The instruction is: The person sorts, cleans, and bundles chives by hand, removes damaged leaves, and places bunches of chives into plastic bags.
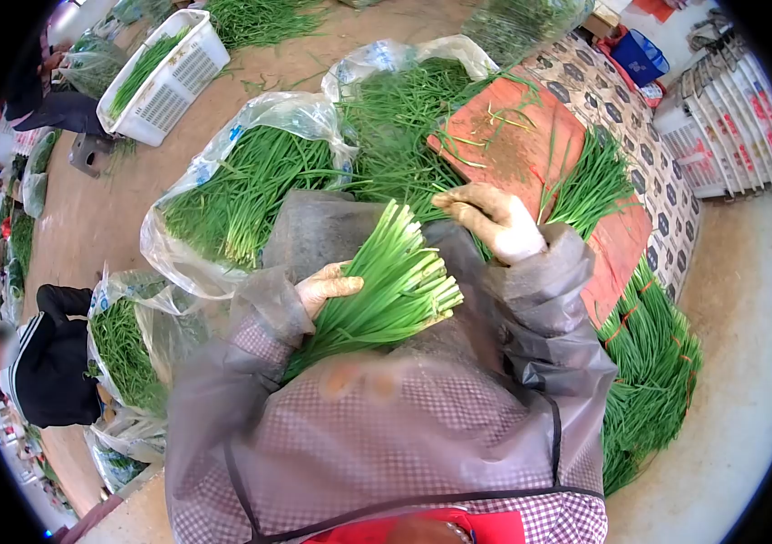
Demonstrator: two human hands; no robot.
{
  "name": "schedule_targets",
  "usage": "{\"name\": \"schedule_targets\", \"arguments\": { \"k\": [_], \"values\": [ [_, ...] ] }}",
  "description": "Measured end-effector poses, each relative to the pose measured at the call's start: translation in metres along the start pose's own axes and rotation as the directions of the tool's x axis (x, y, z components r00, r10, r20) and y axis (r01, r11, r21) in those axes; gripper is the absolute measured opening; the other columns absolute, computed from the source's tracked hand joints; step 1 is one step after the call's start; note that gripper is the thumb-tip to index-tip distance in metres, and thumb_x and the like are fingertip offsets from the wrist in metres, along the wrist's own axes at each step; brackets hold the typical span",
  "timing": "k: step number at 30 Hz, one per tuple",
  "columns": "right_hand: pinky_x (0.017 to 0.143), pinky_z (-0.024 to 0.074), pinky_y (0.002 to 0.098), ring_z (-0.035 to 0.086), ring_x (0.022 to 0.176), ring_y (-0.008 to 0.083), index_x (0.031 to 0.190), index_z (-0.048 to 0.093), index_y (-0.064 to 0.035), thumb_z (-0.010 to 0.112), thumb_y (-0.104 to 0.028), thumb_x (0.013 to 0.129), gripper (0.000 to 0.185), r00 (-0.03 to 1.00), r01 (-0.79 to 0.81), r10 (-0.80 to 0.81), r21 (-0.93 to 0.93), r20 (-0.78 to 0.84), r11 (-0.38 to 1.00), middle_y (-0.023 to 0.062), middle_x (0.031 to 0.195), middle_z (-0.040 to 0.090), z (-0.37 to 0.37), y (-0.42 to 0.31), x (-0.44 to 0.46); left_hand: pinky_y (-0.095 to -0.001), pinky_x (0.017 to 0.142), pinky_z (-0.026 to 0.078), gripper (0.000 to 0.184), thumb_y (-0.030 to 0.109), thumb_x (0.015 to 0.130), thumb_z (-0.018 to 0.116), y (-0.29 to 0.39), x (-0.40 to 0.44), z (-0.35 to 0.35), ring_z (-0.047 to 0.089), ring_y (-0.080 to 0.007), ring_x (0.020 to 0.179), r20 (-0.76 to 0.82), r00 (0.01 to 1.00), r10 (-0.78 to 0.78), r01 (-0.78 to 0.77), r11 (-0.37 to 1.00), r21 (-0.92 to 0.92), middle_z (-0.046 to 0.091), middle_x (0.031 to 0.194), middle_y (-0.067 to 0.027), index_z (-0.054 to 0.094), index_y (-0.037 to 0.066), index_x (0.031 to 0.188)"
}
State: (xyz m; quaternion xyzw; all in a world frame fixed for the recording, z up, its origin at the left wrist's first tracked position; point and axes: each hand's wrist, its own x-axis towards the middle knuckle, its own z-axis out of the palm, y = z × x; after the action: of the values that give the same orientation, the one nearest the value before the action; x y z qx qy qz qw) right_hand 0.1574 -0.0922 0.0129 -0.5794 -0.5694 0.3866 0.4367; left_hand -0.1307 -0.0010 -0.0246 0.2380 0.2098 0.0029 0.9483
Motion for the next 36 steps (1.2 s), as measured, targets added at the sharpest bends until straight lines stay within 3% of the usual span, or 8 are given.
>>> {"name": "schedule_targets", "arguments": {
  "k": [12, 17, 23, 25, 27, 29, 33, 36],
  "values": [
    [0.072, 0.0462, 0.0257, 0.058, 0.078, 0.0103, 0.097, 0.067, 0.0015, 0.064, -0.015, 0.085, 0.021, 0.959, -0.275, 0.206, 0.447, 0.196, 0.851, 0.0047, 0.084, 0.067, 0.033, 0.021, 0.030, -0.0363, 0.097, 0.046, 0.050, 0.024, 0.086, 0.065, -0.002, -0.002, -0.012, 0.060, -0.0227, 0.107, -0.038, 0.999, -0.027, 0.027, 1.000, 0.012, 0.061, 0.119, -0.0137, 0.051, -0.002, 0.127],
    [0.070, 0.0451, 0.0268, 0.054, 0.073, 0.0099, 0.087, 0.060, 0.0011, 0.060, -0.013, 0.089, 0.014, 0.976, -0.195, 0.211, 0.228, -0.049, 0.954, 0.0022, 0.077, 0.060, 0.051, 0.006, 0.026, -0.0348, 0.097, 0.045, 0.055, 0.027, 0.084, 0.068, 0.003, -0.005, 0.007, 0.059, -0.0208, 0.108, -0.073, 0.995, -0.073, 0.064, 0.992, -0.113, 0.060, 0.120, -0.0133, 0.051, -0.002, 0.127],
    [0.076, 0.0448, 0.0283, 0.056, 0.077, 0.0154, 0.084, 0.060, -0.0013, 0.052, -0.008, 0.091, 0.012, 0.895, 0.044, 0.068, 0.238, -0.441, 0.970, 0.0065, 0.082, 0.062, 0.025, 0.014, 0.036, -0.0329, 0.094, 0.047, 0.057, 0.014, 0.078, 0.070, 0.000, -0.002, 0.002, 0.059, -0.0192, 0.106, 0.017, 0.996, 0.085, -0.087, 0.973, 0.215, 0.060, 0.119, -0.0106, 0.048, 0.000, 0.129],
    [0.073, 0.0461, 0.0286, 0.056, 0.074, 0.0159, 0.087, 0.061, -0.0025, 0.053, -0.010, 0.092, 0.012, 0.854, 0.073, 0.127, 0.357, -0.505, 0.931, 0.0076, 0.086, 0.062, -0.003, 0.014, 0.039, -0.0329, 0.093, 0.048, 0.055, 0.013, 0.079, 0.069, 0.001, -0.003, 0.002, 0.060, -0.0196, 0.104, -0.047, 0.997, 0.065, -0.057, 0.984, 0.167, 0.061, 0.118, -0.0107, 0.049, -0.001, 0.128],
    [0.065, 0.0459, 0.0269, 0.055, 0.068, 0.0150, 0.088, 0.061, -0.0026, 0.056, -0.013, 0.091, 0.012, 0.791, 0.264, 0.319, 0.762, -0.522, 0.591, 0.0083, 0.088, 0.061, -0.016, 0.000, 0.042, -0.0329, 0.093, 0.048, 0.053, 0.013, 0.080, 0.068, 0.001, -0.005, 0.004, 0.060, -0.0197, 0.104, -0.051, 0.997, 0.060, -0.052, 0.989, 0.142, 0.061, 0.117, -0.0106, 0.050, -0.001, 0.127],
    [0.044, 0.0311, 0.0216, 0.040, 0.051, 0.0087, 0.087, 0.061, -0.0002, 0.060, -0.015, 0.089, 0.015, 0.842, 0.185, 0.364, 0.847, -0.399, 0.499, 0.0030, 0.074, 0.055, -0.054, -0.018, 0.038, -0.0329, 0.092, 0.048, 0.051, 0.013, 0.080, 0.067, 0.001, -0.005, 0.005, 0.061, -0.0197, 0.103, -0.054, 0.997, 0.052, -0.045, 0.992, 0.117, 0.061, 0.117, -0.0106, 0.050, -0.001, 0.126],
    [0.040, 0.0189, 0.0182, 0.032, 0.046, 0.0015, 0.079, 0.064, -0.0065, 0.063, -0.018, 0.086, 0.013, 0.557, 0.464, 0.079, 0.388, -0.827, 0.796, -0.0042, 0.064, 0.052, -0.104, -0.048, 0.026, -0.0336, 0.092, 0.048, 0.048, 0.013, 0.081, 0.066, 0.001, -0.007, 0.006, 0.061, -0.0204, 0.102, -0.071, 0.996, 0.053, -0.044, 0.992, 0.119, 0.062, 0.116, -0.0109, 0.051, 0.000, 0.125],
    [0.045, 0.0292, 0.0204, 0.040, 0.051, 0.0031, 0.091, 0.068, -0.0071, 0.064, -0.022, 0.085, 0.016, 0.780, 0.222, -0.133, 0.071, -0.612, 0.972, -0.0009, 0.072, 0.060, -0.107, -0.054, 0.018, -0.0345, 0.092, 0.048, 0.048, 0.013, 0.081, 0.065, 0.001, -0.006, 0.005, 0.061, -0.0210, 0.104, -0.071, 0.996, 0.062, -0.054, 0.993, 0.108, 0.062, 0.116, -0.0113, 0.051, 0.000, 0.126]
  ]
}}
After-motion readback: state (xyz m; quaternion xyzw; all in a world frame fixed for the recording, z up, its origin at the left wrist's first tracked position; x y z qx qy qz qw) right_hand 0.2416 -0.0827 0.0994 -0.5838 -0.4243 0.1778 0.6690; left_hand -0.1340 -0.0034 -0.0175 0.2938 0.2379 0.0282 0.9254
